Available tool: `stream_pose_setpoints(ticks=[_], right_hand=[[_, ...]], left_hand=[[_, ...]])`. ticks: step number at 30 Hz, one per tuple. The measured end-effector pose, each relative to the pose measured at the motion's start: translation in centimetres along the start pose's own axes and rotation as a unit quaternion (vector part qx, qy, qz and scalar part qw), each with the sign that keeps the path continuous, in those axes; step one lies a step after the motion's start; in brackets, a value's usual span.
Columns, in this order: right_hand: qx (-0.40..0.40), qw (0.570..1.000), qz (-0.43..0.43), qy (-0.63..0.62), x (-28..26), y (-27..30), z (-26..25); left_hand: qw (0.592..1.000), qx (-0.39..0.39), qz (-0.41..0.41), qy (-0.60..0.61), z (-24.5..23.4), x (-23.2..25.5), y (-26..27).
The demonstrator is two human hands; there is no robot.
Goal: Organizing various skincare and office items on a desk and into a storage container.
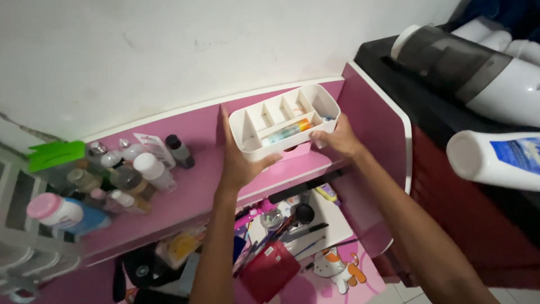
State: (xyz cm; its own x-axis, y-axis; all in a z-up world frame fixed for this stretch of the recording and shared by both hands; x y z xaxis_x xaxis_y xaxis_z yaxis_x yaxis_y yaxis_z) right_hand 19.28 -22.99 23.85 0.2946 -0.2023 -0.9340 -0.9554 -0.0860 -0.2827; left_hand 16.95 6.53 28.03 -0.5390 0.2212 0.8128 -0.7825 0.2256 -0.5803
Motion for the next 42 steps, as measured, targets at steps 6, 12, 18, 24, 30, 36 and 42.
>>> stream_pose_setpoints(ticks=[6, 12, 18, 24, 30, 36, 42], right_hand=[[0.008, 0.988, -0.008, -0.152, -1.9, 0.1, 1.1], [0.023, 0.977, 0.007, -0.212, -1.7, 0.4, 1.1], [0.079, 0.969, -0.003, -0.234, -3.1, 0.6, 1.2], [0.097, 0.971, -0.011, -0.217, -2.4, 2.2, 0.5], [0.131, 0.988, -0.021, -0.075, -1.1, 5.2, -0.6], [0.128, 0.989, -0.072, -0.013, -3.4, 6.2, -0.3], [0.181, 0.978, -0.067, -0.077, 0.4, 6.8, -1.5]], left_hand=[[0.978, -0.075, 0.033, -0.193, 0.2, -2.3, 0.4], [0.998, -0.023, 0.008, -0.058, 1.2, -3.1, 0.2], [0.996, -0.016, -0.078, 0.03, 2.0, -4.4, 0.1], [0.998, 0.001, 0.039, -0.045, 2.6, -1.3, 0.8], [0.993, -0.008, 0.007, -0.117, 2.7, 1.0, 2.8], [0.991, -0.009, -0.007, -0.133, 2.4, 1.9, 3.8], [0.993, -0.013, 0.012, -0.119, 2.6, 1.9, 3.7]])
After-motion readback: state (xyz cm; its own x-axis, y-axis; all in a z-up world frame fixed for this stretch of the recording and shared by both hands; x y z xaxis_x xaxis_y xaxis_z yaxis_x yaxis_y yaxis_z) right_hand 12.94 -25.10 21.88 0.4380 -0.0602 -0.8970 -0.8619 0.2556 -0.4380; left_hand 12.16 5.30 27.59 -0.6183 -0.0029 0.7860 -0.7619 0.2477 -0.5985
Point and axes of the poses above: each hand's wrist, its own y-axis away from the middle knuckle, its own z-axis out of the palm, x = y × z, the point moved 3 cm from there along -y, towards the middle knuckle, and after that the axes turned 1 degree about z, right-handed, at the moved point
